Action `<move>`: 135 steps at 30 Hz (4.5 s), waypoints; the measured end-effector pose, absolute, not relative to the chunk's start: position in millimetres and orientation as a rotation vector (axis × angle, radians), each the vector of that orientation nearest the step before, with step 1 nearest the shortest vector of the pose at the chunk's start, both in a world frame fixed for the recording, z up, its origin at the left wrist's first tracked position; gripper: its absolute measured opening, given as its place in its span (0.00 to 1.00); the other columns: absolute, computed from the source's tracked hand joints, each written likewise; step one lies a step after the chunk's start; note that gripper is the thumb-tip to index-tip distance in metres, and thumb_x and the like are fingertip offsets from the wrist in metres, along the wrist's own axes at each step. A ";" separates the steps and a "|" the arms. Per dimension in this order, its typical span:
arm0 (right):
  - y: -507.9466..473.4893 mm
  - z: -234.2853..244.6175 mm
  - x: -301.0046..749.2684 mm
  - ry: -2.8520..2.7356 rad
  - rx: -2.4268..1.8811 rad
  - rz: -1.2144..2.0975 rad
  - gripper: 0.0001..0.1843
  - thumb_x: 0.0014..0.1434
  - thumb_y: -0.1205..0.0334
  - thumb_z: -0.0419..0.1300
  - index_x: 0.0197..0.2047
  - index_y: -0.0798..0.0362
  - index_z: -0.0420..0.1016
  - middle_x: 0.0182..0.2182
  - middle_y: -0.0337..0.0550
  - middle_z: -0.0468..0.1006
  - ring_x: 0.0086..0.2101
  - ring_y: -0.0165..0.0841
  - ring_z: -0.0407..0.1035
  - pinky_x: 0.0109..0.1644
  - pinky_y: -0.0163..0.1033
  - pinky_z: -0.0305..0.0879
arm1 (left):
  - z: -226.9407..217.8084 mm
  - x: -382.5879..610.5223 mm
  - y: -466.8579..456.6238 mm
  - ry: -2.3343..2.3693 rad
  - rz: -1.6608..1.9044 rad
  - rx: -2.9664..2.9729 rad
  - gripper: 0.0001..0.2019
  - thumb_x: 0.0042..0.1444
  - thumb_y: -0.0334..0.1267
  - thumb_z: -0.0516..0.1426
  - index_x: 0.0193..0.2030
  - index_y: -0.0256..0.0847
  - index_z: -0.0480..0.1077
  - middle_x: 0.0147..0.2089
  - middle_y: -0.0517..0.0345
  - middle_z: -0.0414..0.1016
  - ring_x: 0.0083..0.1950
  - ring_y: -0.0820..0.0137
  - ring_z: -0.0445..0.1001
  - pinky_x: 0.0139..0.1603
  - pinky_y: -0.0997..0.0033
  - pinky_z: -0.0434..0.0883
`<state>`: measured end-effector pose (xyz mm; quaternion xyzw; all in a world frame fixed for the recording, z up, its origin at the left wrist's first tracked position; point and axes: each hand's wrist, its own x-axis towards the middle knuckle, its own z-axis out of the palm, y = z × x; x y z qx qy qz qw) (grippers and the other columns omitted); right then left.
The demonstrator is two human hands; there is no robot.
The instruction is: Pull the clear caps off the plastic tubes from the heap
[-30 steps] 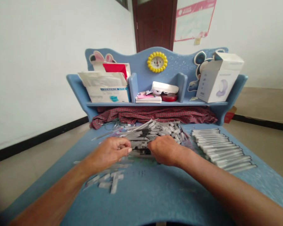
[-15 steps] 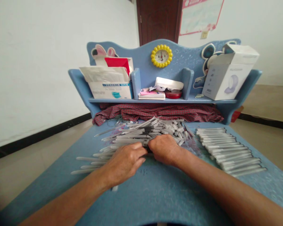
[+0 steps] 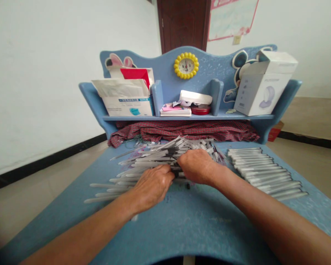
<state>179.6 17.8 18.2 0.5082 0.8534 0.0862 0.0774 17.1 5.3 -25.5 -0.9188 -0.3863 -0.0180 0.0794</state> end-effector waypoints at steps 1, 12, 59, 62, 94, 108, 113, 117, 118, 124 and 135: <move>17.8 20.7 181.8 2.551 1.534 0.273 0.16 0.59 0.64 0.47 0.39 0.56 0.76 0.32 0.57 0.79 0.35 0.42 0.74 0.35 0.41 0.66 | -25.6 17.3 5.4 -1.153 -0.061 -2.747 0.13 0.58 0.29 0.46 0.34 0.36 0.72 0.35 0.47 0.71 0.37 0.62 0.72 0.31 0.65 0.70; -1.3 45.3 225.8 2.502 1.599 0.333 0.13 0.60 0.62 0.49 0.33 0.52 0.74 0.25 0.45 0.77 0.25 0.33 0.70 0.28 0.35 0.55 | -8.5 -2.0 5.2 -1.276 -0.510 -2.969 0.06 0.59 0.34 0.49 0.39 0.39 0.66 0.35 0.56 0.73 0.37 0.68 0.72 0.38 0.70 0.66; -26.1 66.0 213.9 2.612 1.298 0.930 0.10 0.54 0.76 0.51 0.28 0.53 0.68 0.21 0.39 0.72 0.17 0.28 0.61 0.23 0.38 0.36 | 7.0 -10.0 3.6 -1.477 -0.813 -3.162 0.07 0.54 0.34 0.53 0.36 0.39 0.72 0.31 0.61 0.74 0.32 0.71 0.72 0.33 0.73 0.64; -29.8 65.1 202.7 2.785 1.181 0.921 0.11 0.56 0.75 0.49 0.30 0.54 0.68 0.21 0.39 0.70 0.17 0.27 0.57 0.23 0.38 0.38 | 10.7 -8.3 2.1 -1.581 -0.997 -3.222 0.08 0.53 0.34 0.54 0.37 0.38 0.73 0.31 0.60 0.75 0.33 0.70 0.72 0.33 0.74 0.65; 2.5 5.7 202.5 2.770 1.663 -1.505 0.02 0.48 0.69 0.55 0.27 0.55 0.67 0.18 0.33 0.71 0.16 0.24 0.62 0.18 0.28 0.54 | 10.6 -6.1 1.4 -1.837 -1.556 -3.276 0.04 0.48 0.34 0.56 0.31 0.36 0.68 0.20 0.68 0.63 0.20 0.79 0.62 0.21 0.79 0.59; 15.4 2.6 194.9 2.702 1.094 -2.962 0.10 0.52 0.59 0.63 0.34 0.56 0.68 0.22 0.40 0.78 0.13 0.26 0.67 0.15 0.28 0.60 | 12.6 -2.9 -4.0 -1.812 -1.433 -3.352 0.04 0.50 0.35 0.55 0.31 0.37 0.67 0.21 0.68 0.61 0.21 0.79 0.61 0.22 0.79 0.59; 15.6 -1.7 194.0 2.611 1.056 -3.047 0.12 0.51 0.58 0.64 0.34 0.55 0.68 0.21 0.38 0.78 0.12 0.26 0.66 0.13 0.27 0.58 | 9.7 -3.0 -3.5 -1.803 -1.354 -3.380 0.04 0.51 0.35 0.55 0.31 0.38 0.67 0.20 0.69 0.60 0.20 0.79 0.60 0.21 0.79 0.59; 14.2 -3.9 193.2 2.591 1.059 -3.073 0.12 0.51 0.58 0.64 0.36 0.54 0.68 0.20 0.37 0.78 0.11 0.26 0.65 0.13 0.26 0.57 | 8.2 -3.4 -3.5 -1.781 -1.353 -3.394 0.03 0.51 0.35 0.55 0.32 0.38 0.68 0.19 0.69 0.60 0.20 0.79 0.61 0.22 0.79 0.59; 13.6 -4.0 192.8 2.589 1.068 -3.075 0.12 0.51 0.57 0.64 0.36 0.54 0.68 0.20 0.37 0.77 0.11 0.26 0.65 0.12 0.26 0.57 | 8.3 -3.3 -3.7 -1.780 -1.366 -3.399 0.03 0.51 0.35 0.55 0.32 0.38 0.68 0.19 0.69 0.60 0.20 0.79 0.61 0.22 0.79 0.59; 11.1 -3.3 190.2 2.591 1.084 -3.104 0.12 0.51 0.57 0.64 0.36 0.54 0.68 0.19 0.36 0.77 0.11 0.25 0.64 0.13 0.26 0.57 | 9.1 -2.4 -3.8 -1.762 -1.429 -3.454 0.04 0.51 0.34 0.55 0.32 0.36 0.68 0.20 0.68 0.61 0.20 0.80 0.60 0.21 0.79 0.58; 10.7 -5.3 190.7 2.563 1.079 -3.141 0.11 0.52 0.59 0.63 0.36 0.53 0.68 0.19 0.36 0.77 0.11 0.25 0.64 0.12 0.27 0.57 | 12.0 -1.4 -6.3 -1.784 -1.470 -3.456 0.04 0.50 0.34 0.56 0.31 0.36 0.69 0.19 0.68 0.62 0.19 0.80 0.60 0.20 0.79 0.58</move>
